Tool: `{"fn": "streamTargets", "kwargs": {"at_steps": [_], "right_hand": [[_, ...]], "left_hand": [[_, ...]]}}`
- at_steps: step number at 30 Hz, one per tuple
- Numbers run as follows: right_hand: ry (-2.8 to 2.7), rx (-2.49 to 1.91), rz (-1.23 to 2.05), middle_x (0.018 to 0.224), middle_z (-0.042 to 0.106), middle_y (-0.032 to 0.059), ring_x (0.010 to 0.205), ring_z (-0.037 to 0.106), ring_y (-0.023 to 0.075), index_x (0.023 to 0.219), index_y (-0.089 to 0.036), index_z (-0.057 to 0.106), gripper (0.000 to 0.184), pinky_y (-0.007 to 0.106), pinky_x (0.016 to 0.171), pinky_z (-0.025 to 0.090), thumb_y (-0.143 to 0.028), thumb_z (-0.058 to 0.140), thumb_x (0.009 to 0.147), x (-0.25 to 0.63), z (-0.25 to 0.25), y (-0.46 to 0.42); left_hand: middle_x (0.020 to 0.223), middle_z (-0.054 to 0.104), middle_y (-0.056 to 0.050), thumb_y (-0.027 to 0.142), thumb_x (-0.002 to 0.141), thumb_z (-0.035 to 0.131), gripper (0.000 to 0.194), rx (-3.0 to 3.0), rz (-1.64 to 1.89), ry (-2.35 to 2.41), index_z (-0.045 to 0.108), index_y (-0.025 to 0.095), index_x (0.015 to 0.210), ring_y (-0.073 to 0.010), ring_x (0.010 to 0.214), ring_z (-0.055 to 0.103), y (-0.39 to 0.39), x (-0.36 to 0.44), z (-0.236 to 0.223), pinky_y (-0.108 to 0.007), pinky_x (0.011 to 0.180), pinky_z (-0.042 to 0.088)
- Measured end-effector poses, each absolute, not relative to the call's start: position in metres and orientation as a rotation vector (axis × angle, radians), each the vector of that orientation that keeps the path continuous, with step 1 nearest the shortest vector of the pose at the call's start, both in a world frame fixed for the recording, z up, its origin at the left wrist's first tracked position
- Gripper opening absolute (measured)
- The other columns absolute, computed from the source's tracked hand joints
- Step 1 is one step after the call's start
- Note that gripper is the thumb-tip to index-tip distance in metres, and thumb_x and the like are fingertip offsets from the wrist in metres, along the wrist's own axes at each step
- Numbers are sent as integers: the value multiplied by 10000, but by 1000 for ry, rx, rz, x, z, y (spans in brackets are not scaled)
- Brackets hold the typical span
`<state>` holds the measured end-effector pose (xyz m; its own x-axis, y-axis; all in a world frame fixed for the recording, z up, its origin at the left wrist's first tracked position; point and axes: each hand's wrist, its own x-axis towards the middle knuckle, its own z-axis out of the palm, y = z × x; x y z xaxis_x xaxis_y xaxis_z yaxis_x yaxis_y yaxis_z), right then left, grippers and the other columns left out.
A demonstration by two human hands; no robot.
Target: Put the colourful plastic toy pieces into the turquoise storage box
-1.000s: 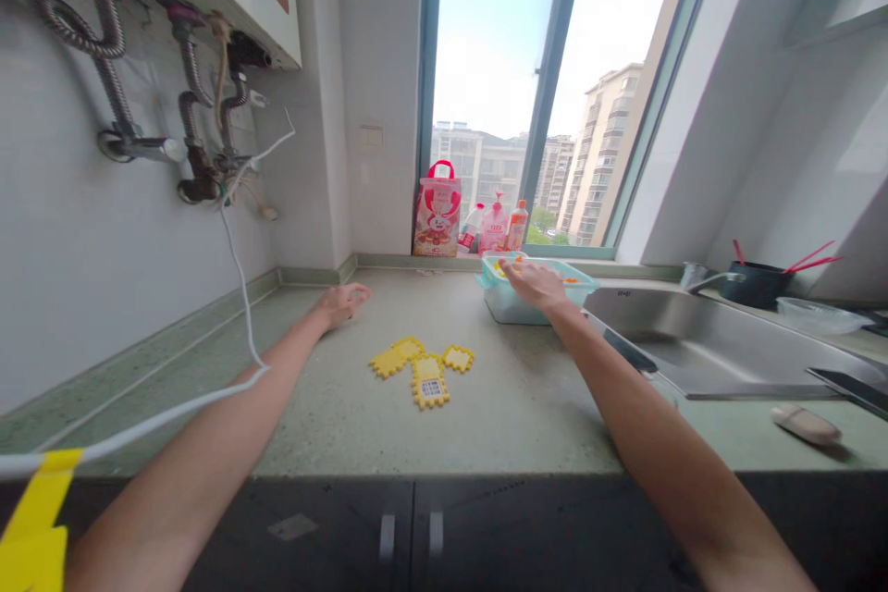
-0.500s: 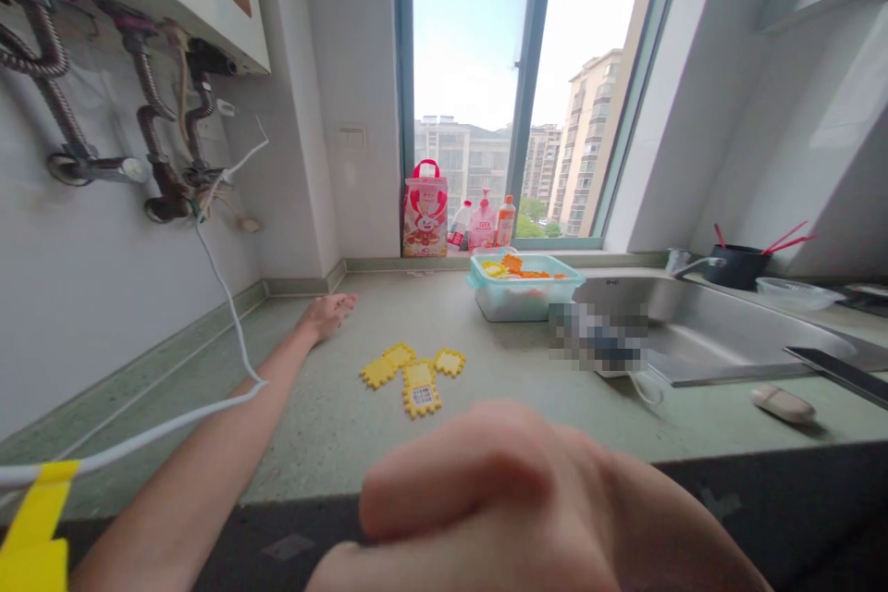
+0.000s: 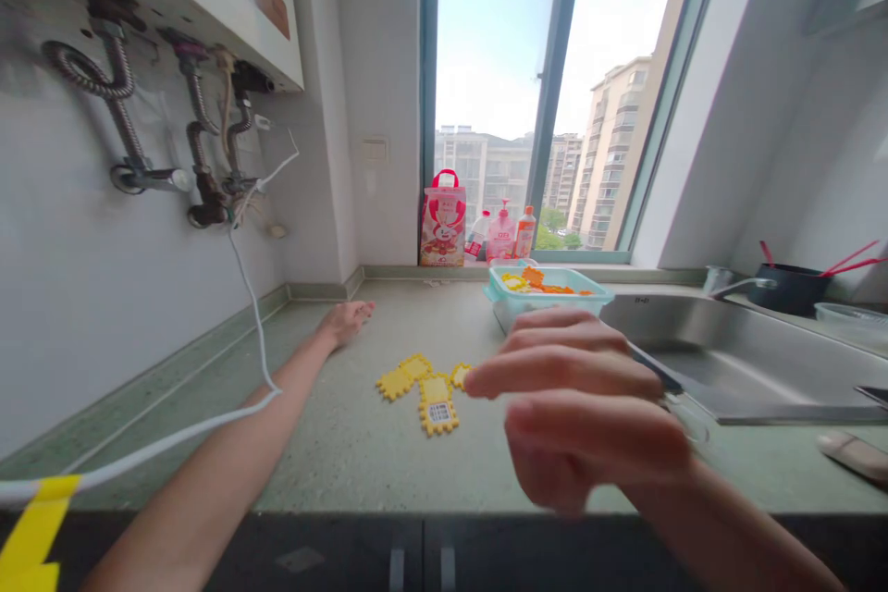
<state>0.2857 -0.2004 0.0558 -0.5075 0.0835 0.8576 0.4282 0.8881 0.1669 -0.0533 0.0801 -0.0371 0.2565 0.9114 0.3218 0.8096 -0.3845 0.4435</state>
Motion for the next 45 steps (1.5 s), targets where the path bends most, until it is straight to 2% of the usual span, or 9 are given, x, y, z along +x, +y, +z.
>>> {"fn": "streamTargets", "kwargs": {"at_steps": [3,6,14,18,23,31,35,39,45], "right_hand": [[-2230,-373,-544,838,789,-30,610,691,142,1188,-384,697,317,298,621,553,-237,581,934,288,46,-124],[-2383,-727,-370,972,813,29,732,742,169,1198,-296,738,394,296,687,541,-131,503,928,305,14,-71],[-2536,-1230,534,926,807,33,794,748,212,1002,-257,802,274,279,678,540,-475,779,838,326,2,-69],[-2617,-1257,460,967,777,55,816,719,219,1020,-259,810,450,286,706,534,-546,905,686,321,0,-68],[-2567,-1325,262,1019,749,68,850,703,200,1147,-260,807,344,289,794,517,-403,805,834,325,-12,-57],[-2255,-1241,138,1086,720,68,886,715,184,1173,-232,764,345,288,794,554,-319,798,841,315,-35,-43],[-2169,-1102,176,1128,710,69,889,712,169,1179,-225,738,321,267,735,573,-299,767,868,302,-42,-36],[-2185,-1008,160,1159,718,82,971,712,188,1158,-205,730,269,310,843,580,-255,735,894,292,-53,-24],[-2362,-901,184,1135,768,89,1097,705,223,1130,-207,753,188,375,1019,514,-189,667,964,288,-59,-18]], "left_hand": [[672,656,-69,667,981,363,616,2362,789,1610,758,194,978,-261,717,644,77,-53,-37,-329,683,401],[707,671,-62,672,987,366,599,2465,710,1565,737,213,880,-238,706,624,71,-46,-34,-307,652,362],[670,663,-17,723,799,687,525,2456,318,1180,692,205,714,-172,623,553,28,4,-16,-283,581,331],[718,683,-16,657,703,806,469,2461,262,1105,714,199,743,-169,652,571,18,14,-17,-275,563,329],[747,703,-28,576,839,677,385,2521,397,1414,720,200,772,-177,686,593,24,20,-27,-283,589,314],[797,738,-52,535,997,460,469,2608,400,1391,753,220,812,-199,715,618,11,37,-32,-302,611,307],[855,756,-40,400,994,446,388,2589,400,1304,770,232,864,-208,788,644,7,41,-30,-297,654,336],[829,742,-37,359,977,457,345,2594,398,1282,758,226,874,-201,759,635,7,41,-29,-299,655,334],[794,716,-15,625,900,615,451,2586,463,1366,728,219,1061,-194,707,625,5,39,-25,-285,607,320]]}}
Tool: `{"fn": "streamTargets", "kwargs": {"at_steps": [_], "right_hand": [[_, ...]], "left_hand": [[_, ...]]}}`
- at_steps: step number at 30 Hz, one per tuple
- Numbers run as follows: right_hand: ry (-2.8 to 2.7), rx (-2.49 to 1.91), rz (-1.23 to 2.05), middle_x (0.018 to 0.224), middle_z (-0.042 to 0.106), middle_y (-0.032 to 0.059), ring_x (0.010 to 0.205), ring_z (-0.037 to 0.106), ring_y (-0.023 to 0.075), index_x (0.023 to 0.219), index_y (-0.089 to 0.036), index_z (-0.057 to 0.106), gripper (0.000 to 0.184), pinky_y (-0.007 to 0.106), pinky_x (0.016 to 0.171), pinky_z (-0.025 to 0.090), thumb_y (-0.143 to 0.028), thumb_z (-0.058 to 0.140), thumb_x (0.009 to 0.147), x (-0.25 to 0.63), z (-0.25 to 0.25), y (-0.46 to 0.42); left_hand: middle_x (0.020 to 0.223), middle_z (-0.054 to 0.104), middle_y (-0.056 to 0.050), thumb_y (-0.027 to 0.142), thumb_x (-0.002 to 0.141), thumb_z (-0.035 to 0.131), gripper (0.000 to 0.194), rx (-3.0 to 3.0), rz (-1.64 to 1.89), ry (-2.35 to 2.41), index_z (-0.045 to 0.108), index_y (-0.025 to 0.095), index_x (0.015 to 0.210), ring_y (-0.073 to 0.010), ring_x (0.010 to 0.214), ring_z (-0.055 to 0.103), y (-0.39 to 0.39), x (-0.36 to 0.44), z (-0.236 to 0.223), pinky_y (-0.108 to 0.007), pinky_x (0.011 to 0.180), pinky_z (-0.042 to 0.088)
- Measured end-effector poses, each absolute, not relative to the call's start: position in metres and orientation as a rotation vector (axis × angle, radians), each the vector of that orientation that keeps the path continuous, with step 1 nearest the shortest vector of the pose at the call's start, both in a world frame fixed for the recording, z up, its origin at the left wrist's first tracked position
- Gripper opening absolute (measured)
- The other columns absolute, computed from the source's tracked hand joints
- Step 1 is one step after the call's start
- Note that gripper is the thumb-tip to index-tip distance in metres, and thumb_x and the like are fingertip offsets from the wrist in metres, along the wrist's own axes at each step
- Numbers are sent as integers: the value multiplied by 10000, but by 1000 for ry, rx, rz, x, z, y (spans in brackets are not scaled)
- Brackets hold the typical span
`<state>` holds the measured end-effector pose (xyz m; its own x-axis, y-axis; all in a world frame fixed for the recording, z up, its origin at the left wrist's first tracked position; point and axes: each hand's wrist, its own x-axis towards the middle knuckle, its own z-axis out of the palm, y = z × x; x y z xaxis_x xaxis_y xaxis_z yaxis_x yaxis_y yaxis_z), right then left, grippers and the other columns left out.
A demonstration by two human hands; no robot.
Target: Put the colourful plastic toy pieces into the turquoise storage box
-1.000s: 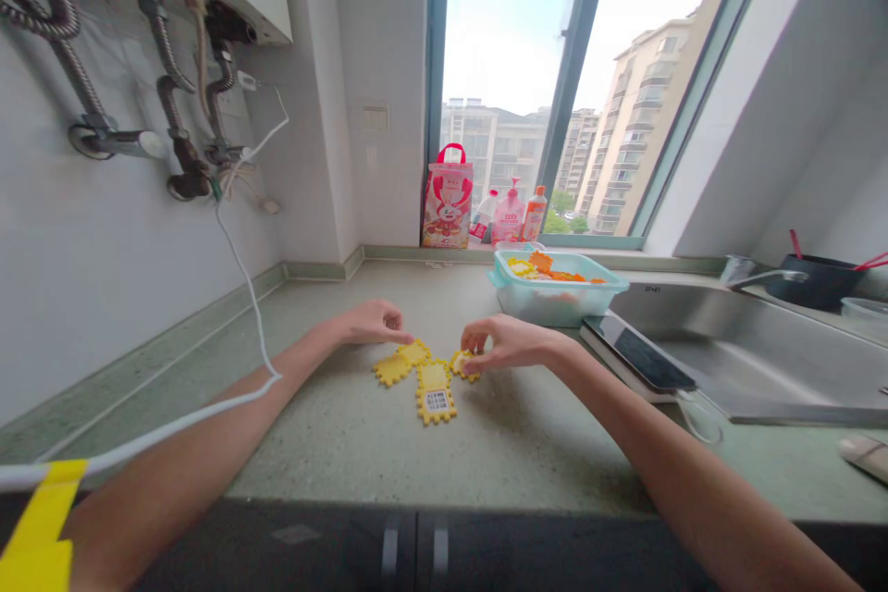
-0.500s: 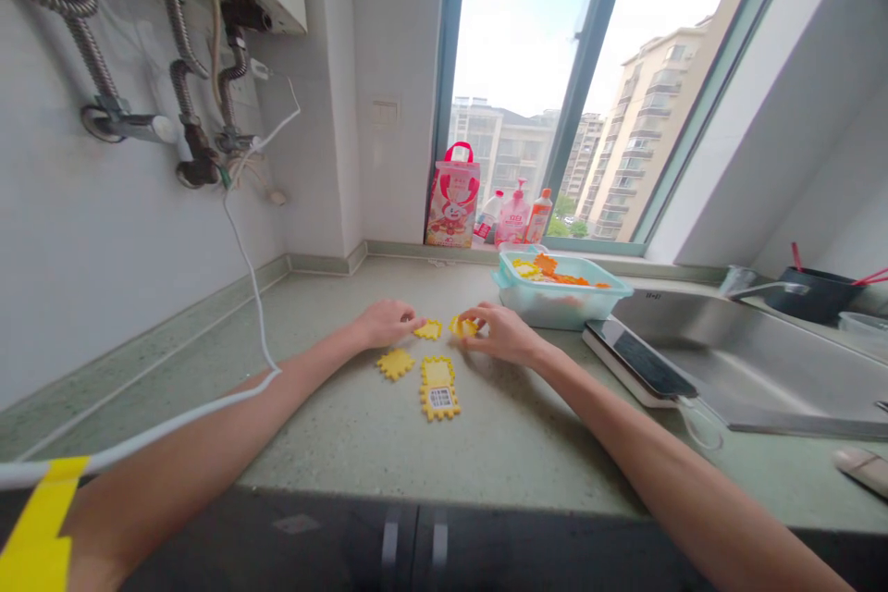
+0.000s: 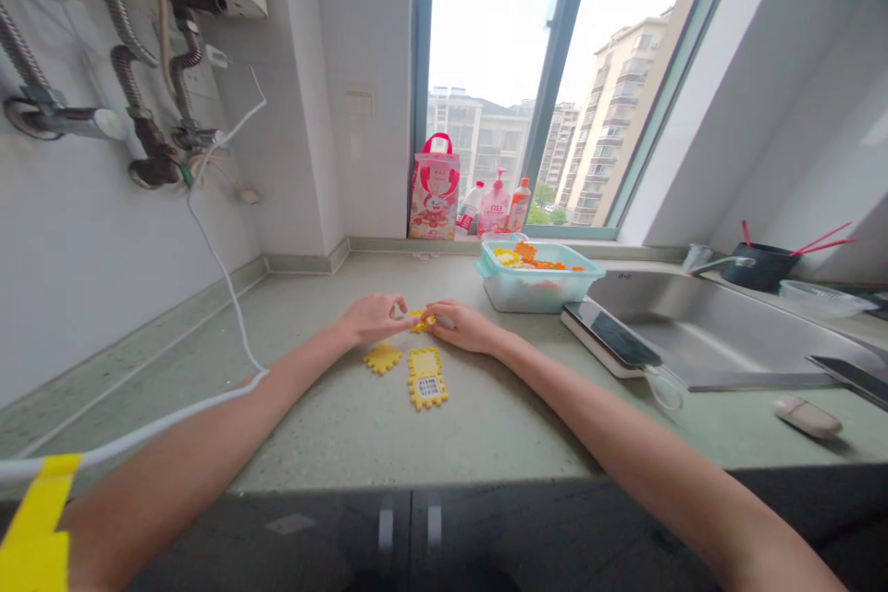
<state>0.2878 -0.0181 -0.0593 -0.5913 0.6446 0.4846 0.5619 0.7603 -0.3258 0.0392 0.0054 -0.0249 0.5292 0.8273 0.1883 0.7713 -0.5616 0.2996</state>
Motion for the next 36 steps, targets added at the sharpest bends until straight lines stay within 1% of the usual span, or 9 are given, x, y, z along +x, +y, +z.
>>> {"fn": "streamTargets", "kwargs": {"at_steps": [3,7,10,13,17,24,28,32,36], "right_hand": [[-2368,-930,194,1089,776,86,1040,708,221,1123,-203,757,173,361,976,516,-207,675,972,288,-55,-21],[-2362,-951,211,1068,768,83,978,706,205,1102,-208,782,175,323,921,520,-206,716,940,289,-51,-24],[-2341,-937,251,1058,769,76,926,710,190,1082,-213,801,174,306,893,529,-202,744,917,291,-53,-23],[-2319,-898,299,1086,778,79,969,723,197,1088,-218,808,176,321,943,536,-212,747,924,293,-57,-22],[-2304,-887,303,1204,762,99,1072,723,219,1102,-236,816,180,366,1023,529,-241,731,944,293,-60,-20],[-2315,-904,361,1175,778,87,1059,725,219,1107,-226,805,174,363,1006,534,-258,715,962,292,-57,-21],[-2254,-1029,358,1140,786,66,1030,729,226,1185,-218,752,289,354,955,548,-312,780,913,293,-60,-20],[-2255,-1070,307,1270,749,110,1180,697,264,1251,-211,720,415,397,1046,525,-377,808,881,296,-63,-16],[-2306,-1043,260,1269,740,140,1194,687,276,1174,-190,759,372,410,1066,512,-442,783,900,299,-64,-11]], "left_hand": [[768,698,7,698,756,746,587,2619,424,1319,739,232,1112,-187,680,614,6,38,-25,-281,583,304],[692,652,20,674,804,697,557,2578,449,1224,774,223,1123,-162,624,576,11,36,-29,-277,574,301],[685,644,18,691,805,687,603,2540,462,1158,789,216,1161,-154,608,551,14,35,-32,-275,570,299],[681,633,13,733,772,700,673,2487,461,1128,794,205,1179,-154,598,526,17,34,-33,-275,554,285],[665,612,23,743,717,748,755,2424,488,1139,772,193,1233,-151,593,509,20,34,-34,-265,550,283],[644,598,31,732,752,715,698,2452,467,1123,785,202,1201,-137,579,499,18,35,-32,-263,548,270],[662,641,24,667,746,724,635,2452,451,1175,789,201,1173,-145,604,548,14,38,-29,-257,562,310],[661,657,17,647,724,737,635,2415,421,1203,793,195,1166,-153,606,555,13,40,-28,-256,559,327],[642,628,25,657,701,756,666,2372,416,1152,794,182,1166,-142,576,513,18,39,-28,-259,541,302]]}}
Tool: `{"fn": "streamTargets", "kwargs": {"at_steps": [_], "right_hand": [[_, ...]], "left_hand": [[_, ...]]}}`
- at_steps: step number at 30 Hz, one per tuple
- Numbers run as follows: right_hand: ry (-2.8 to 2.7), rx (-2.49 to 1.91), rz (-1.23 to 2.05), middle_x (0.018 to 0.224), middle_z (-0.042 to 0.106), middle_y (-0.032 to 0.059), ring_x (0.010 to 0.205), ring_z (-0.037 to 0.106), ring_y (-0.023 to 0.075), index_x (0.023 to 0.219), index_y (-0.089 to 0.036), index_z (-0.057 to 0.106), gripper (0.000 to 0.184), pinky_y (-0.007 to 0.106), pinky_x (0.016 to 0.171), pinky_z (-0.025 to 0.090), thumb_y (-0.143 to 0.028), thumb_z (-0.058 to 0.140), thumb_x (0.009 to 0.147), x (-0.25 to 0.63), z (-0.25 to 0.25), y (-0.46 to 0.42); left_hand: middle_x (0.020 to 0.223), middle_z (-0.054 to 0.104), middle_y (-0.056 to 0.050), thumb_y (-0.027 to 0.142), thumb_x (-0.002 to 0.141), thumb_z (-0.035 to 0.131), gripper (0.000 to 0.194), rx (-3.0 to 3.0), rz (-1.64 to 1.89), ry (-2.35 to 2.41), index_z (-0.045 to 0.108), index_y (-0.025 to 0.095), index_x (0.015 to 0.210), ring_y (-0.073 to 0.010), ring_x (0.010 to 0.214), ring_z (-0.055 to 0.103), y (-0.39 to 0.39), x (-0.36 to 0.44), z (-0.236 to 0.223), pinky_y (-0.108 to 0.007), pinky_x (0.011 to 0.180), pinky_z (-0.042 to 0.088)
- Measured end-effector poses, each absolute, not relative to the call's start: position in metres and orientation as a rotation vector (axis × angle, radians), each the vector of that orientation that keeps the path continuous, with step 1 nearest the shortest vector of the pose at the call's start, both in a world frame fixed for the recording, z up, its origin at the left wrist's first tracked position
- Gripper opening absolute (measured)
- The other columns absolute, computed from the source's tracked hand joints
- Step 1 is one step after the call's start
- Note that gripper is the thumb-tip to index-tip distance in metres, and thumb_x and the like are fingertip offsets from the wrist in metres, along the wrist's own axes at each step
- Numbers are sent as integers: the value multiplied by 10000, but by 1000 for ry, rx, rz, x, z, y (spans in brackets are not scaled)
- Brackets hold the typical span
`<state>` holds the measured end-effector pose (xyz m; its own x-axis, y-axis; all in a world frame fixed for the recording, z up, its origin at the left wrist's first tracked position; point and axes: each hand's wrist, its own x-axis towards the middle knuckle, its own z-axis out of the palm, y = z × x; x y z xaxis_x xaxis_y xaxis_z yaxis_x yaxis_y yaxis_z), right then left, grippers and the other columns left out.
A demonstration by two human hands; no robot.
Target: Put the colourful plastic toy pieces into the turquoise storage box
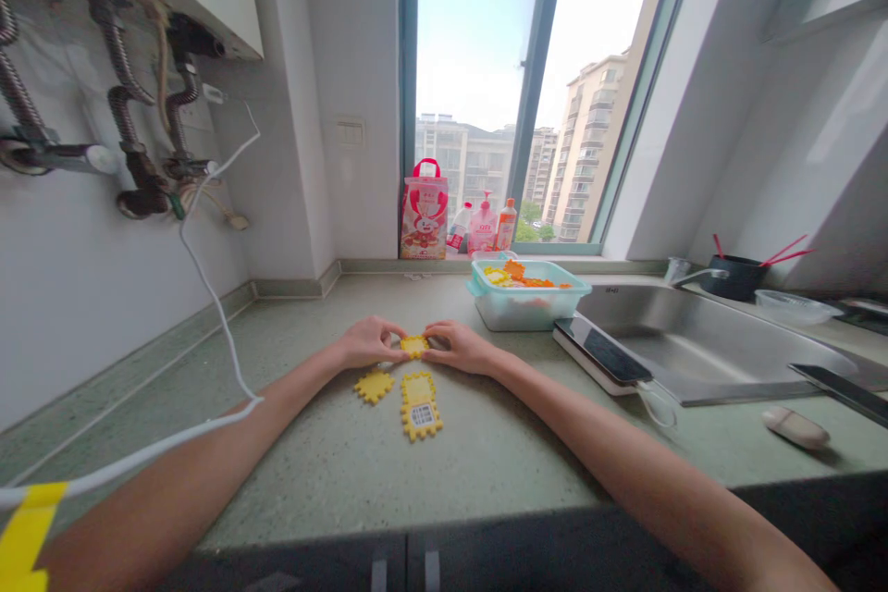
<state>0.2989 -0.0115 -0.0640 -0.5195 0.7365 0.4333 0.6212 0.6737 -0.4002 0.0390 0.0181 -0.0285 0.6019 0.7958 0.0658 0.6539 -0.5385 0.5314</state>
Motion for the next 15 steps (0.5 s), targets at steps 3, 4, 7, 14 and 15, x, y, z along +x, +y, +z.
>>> {"fn": "streamTargets", "kwargs": {"at_steps": [3,4,7,14,15], "right_hand": [[-2306,-1005,278,1269,735,134,1178,690,263,1156,-192,764,372,393,1053,516,-461,784,900,301,-64,-10],[-2305,-1000,278,1261,738,131,1168,693,259,1159,-190,762,378,387,1046,518,-465,784,900,301,-65,-10],[-2312,-1010,236,1239,747,123,1152,695,257,1160,-191,758,381,381,1039,516,-472,781,904,301,-65,-11],[-2306,-1062,137,1199,766,123,1128,706,269,1118,-198,776,360,375,1001,531,-473,802,886,299,-65,-14],[-2304,-1066,136,1199,766,123,1127,708,270,1119,-198,777,359,375,997,534,-471,801,887,299,-65,-14]], "left_hand": [[624,606,31,651,692,768,687,2356,414,1119,791,168,1180,-134,556,487,20,38,-29,-261,533,285],[618,600,33,645,693,767,690,2354,411,1117,790,165,1187,-133,553,483,20,38,-28,-261,531,281],[608,590,36,624,702,759,671,2359,400,1118,791,168,1193,-128,549,475,19,38,-28,-257,529,282],[636,615,40,639,685,781,648,2431,433,1213,791,219,1178,-132,574,512,15,40,-29,-250,545,298],[645,627,37,644,687,782,634,2443,437,1233,794,225,1163,-136,584,527,14,41,-29,-250,549,303]]}}
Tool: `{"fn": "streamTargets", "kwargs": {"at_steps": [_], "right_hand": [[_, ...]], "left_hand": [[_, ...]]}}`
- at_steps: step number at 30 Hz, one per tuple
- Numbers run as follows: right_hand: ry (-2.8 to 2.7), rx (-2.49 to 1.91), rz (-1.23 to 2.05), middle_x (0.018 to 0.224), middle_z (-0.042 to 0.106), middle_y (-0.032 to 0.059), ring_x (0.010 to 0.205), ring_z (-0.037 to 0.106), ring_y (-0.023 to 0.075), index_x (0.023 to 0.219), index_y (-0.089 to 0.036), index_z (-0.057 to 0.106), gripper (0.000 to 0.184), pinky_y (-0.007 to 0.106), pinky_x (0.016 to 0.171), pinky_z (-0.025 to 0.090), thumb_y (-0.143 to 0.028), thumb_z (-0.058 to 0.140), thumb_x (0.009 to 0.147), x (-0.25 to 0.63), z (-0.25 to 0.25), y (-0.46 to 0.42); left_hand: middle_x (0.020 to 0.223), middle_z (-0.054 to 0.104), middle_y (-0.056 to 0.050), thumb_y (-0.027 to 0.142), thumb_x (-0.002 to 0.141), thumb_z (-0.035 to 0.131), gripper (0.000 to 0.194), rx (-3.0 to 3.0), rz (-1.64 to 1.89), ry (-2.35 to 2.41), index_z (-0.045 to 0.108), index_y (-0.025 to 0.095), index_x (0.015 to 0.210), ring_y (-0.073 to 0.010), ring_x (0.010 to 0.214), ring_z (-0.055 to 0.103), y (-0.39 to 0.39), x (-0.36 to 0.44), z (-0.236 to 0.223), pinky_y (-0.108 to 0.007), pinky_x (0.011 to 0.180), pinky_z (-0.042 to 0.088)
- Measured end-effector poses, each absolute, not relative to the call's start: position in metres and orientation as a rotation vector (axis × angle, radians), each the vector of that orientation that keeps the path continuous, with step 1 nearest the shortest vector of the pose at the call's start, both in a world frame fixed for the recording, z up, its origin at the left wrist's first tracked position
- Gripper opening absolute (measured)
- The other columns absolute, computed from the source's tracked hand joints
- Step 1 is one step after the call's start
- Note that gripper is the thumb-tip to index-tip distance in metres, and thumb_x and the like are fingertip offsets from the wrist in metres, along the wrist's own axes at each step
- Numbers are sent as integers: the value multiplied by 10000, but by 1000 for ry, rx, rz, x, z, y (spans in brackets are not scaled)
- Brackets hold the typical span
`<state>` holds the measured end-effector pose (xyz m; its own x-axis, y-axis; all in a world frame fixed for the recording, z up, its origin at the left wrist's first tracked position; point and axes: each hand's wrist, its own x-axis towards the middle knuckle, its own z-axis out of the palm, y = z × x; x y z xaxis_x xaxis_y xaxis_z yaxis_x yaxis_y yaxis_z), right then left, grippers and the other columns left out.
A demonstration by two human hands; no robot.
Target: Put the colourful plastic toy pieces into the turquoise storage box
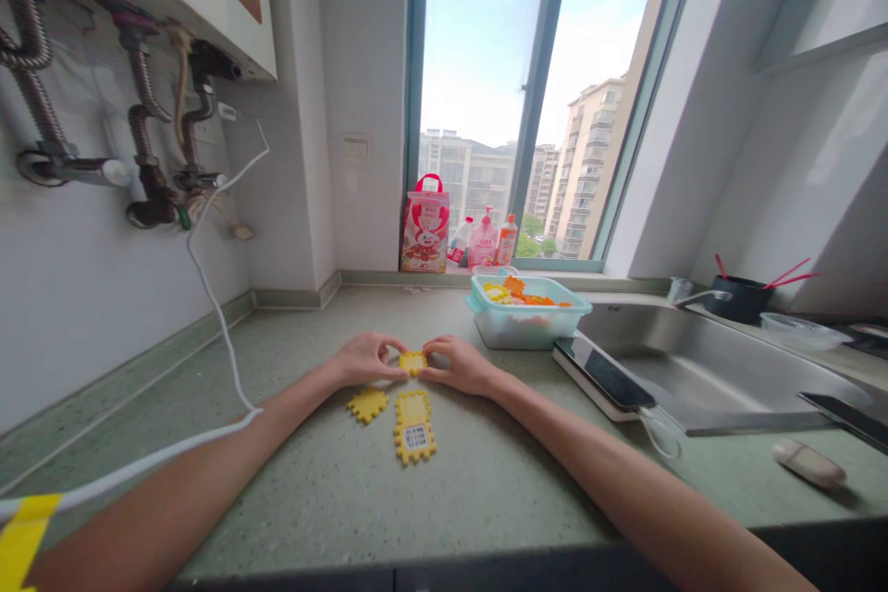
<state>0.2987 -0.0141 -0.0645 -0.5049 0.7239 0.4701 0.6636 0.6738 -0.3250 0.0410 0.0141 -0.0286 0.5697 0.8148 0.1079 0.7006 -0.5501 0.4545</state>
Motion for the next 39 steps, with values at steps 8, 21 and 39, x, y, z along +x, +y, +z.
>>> {"fn": "streamTargets", "kwargs": {"at_steps": [8,21,39], "right_hand": [[-2273,-1123,99,1187,768,125,1096,721,273,1081,-200,794,343,374,977,544,-468,813,867,296,-62,-22],[-2277,-1129,87,1241,754,118,1136,715,284,1058,-208,790,324,394,1014,541,-458,816,853,291,-62,-21],[-2212,-1221,-119,1239,749,57,979,749,249,1100,-255,771,376,350,864,566,-479,835,805,288,-48,-30]], "left_hand": [[685,683,31,507,726,756,449,2535,487,1313,775,249,1092,-161,621,606,2,49,-28,-255,578,341],[708,695,32,515,713,768,426,2529,485,1350,761,272,1064,-182,667,638,6,51,-30,-272,584,346],[692,666,37,477,710,782,503,2623,675,1263,716,221,1138,-164,611,599,6,48,-32,-264,579,349]]}}
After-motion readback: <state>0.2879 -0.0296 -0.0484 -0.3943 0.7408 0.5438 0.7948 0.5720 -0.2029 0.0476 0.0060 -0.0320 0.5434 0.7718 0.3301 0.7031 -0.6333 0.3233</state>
